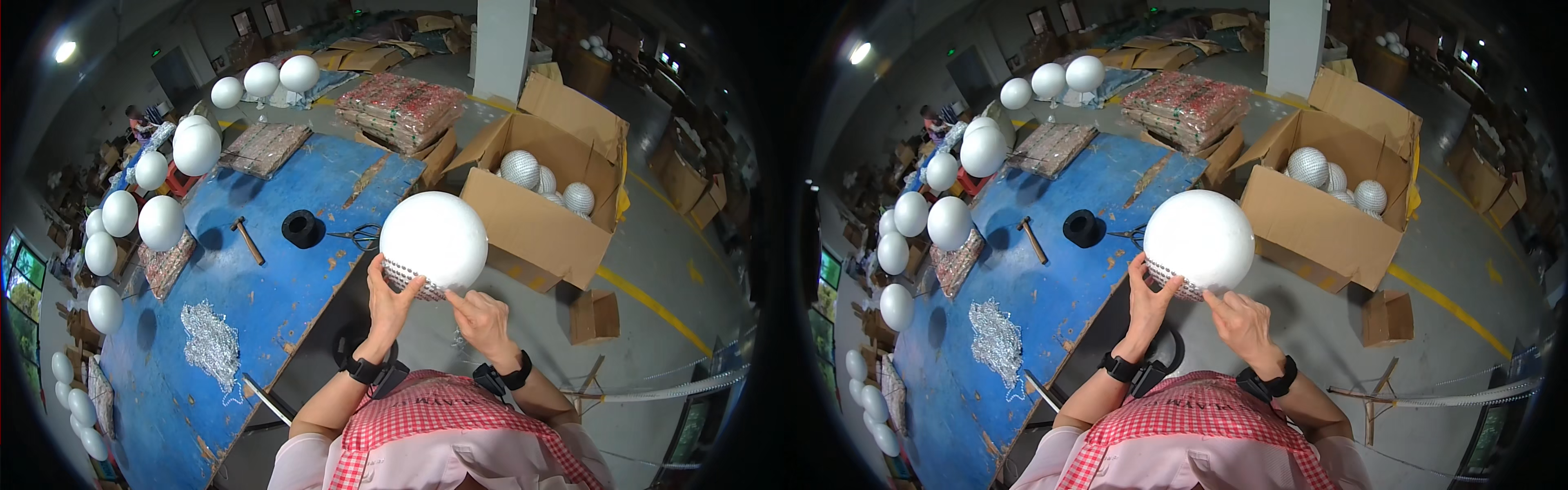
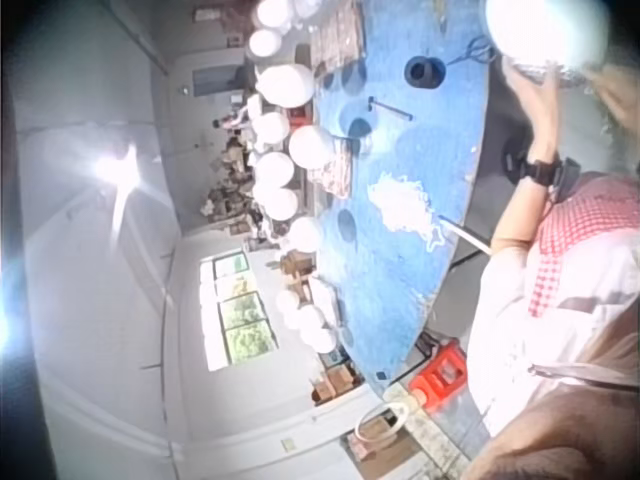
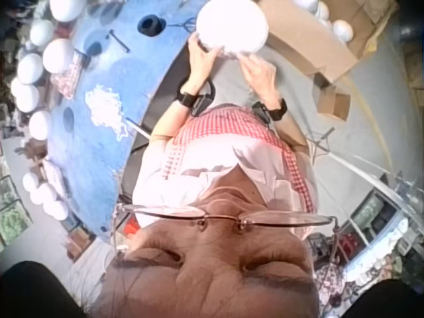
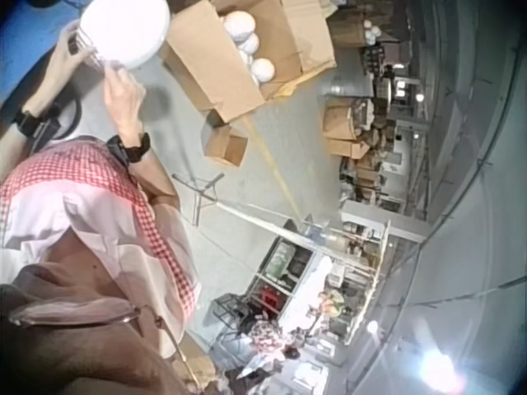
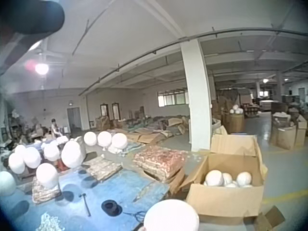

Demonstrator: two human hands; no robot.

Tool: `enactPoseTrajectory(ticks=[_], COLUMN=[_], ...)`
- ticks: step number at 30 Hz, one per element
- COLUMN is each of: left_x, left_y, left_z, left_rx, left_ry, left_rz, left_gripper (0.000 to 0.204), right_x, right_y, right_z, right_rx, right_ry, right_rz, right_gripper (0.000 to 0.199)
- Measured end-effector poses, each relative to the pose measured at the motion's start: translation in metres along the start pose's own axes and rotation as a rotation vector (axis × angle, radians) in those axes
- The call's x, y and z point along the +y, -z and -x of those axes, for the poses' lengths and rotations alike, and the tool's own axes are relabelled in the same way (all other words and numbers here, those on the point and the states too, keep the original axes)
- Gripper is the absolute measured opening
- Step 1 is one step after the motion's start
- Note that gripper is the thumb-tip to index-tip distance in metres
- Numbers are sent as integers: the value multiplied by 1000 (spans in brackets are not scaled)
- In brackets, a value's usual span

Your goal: The person wraps a string of beads around a white foam ball, rotates it to secure the decoration, and then hangs the finished ball onto a rack before starting on another.

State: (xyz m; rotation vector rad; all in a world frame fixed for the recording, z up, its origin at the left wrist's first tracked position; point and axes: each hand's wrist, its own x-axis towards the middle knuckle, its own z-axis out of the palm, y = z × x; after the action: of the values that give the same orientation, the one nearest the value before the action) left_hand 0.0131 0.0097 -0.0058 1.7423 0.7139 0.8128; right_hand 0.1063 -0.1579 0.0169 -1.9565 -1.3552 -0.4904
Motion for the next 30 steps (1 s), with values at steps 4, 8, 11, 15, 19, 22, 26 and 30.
enactPoseTrajectory(ticks=[4, 8, 11, 15, 19, 22, 26, 30], left_x=[3, 3, 1, 2, -2, -11, -6, -8], left_y=[1, 1, 1, 2, 1, 1, 0, 1], left_z=[-1, -1, -2, -3, -5, -6, -2, -4], left_rx=[-14, -18, -18, -26, -48, -57, -61, -69], left_ry=[24, 24, 23, 41, 32, 20, -60, 17], left_rz=[21, 16, 12, -2, 15, 27, -113, -156], left_gripper=[89, 89, 89, 89, 90, 92, 97, 104], right_x=[0, -3, -4, -3, 3, 2, 2, 10], right_y=[-2, 0, 0, -5, -16, -19, -20, -25], right_z=[0, -1, -4, -5, -1, 0, 4, 29], right_rx=[43, 13, 19, 21, 21, 16, 14, 18], right_ry=[49, 71, 86, 115, 135, 129, 29, -264], right_rz=[18, 23, 40, 80, 135, 166, 31, -215], right_gripper=[36, 35, 35, 34, 34, 35, 30, 15])
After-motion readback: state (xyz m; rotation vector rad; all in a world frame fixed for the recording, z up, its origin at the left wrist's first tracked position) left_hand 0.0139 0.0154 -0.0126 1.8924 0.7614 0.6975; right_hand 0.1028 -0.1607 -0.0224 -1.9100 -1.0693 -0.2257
